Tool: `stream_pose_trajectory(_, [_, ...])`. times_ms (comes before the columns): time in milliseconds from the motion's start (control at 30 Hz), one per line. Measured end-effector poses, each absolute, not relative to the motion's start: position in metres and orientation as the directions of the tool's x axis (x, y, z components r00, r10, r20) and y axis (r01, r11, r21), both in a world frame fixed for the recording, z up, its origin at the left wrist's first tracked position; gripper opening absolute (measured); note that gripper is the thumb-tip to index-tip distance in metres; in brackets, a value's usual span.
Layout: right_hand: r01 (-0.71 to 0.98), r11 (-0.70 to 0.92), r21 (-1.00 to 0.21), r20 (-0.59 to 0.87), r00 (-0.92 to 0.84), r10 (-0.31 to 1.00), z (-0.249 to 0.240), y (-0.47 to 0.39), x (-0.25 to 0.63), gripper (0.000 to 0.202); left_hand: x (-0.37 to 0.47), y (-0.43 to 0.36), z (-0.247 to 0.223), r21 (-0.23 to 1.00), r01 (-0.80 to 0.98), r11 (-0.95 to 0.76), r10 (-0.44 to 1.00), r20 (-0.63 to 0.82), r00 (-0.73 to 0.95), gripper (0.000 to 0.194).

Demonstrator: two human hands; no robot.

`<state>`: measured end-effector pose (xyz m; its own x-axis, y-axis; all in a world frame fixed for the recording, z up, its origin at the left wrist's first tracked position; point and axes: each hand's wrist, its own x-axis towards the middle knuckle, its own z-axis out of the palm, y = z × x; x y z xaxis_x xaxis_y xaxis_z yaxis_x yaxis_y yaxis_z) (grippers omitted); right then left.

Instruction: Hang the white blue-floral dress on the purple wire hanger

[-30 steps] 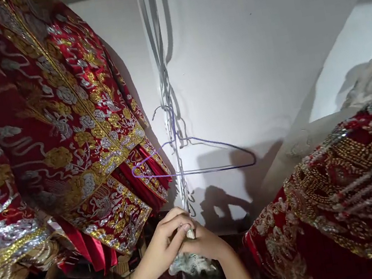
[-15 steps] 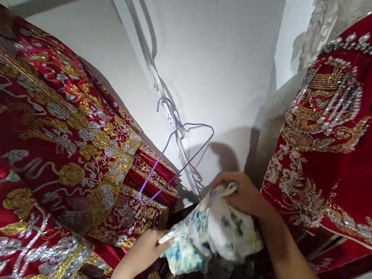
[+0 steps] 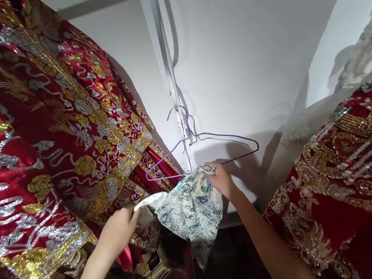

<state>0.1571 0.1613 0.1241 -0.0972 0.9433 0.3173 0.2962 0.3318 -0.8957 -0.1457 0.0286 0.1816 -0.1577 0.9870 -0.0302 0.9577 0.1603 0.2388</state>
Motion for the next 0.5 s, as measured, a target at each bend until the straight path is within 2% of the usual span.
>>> stream_pose_trajectory(167, [0.282,0.306,-0.909,0.289,-0.099,0.952,0.130,0.141,0.171,0.024,-0.127,0.045,0.205,0.510,0.858,0.056,0.949,0.240,-0.205,0.039])
stream_pose_trajectory(233, [0.257,0.293,-0.921,0.270,-0.119,0.955,0.132,0.135,0.165,0.024,-0.110,0.053,0.213,0.554,0.832,-0.032,0.910,0.361,-0.206,0.035])
stream_pose_trajectory(367, [0.199,0.313,-0.929,0.277,-0.190,0.942,0.131,0.125,0.148,0.025,-0.075,0.078,0.225,0.438,0.853,-0.284,0.846,0.533,0.008,0.028])
stream_pose_trajectory(500, [0.220,0.414,-0.883,0.364,-0.234,0.901,0.132,0.109,0.153,0.017,-0.069,0.101,0.217,0.362,0.857,-0.365,0.758,0.651,0.048,0.029])
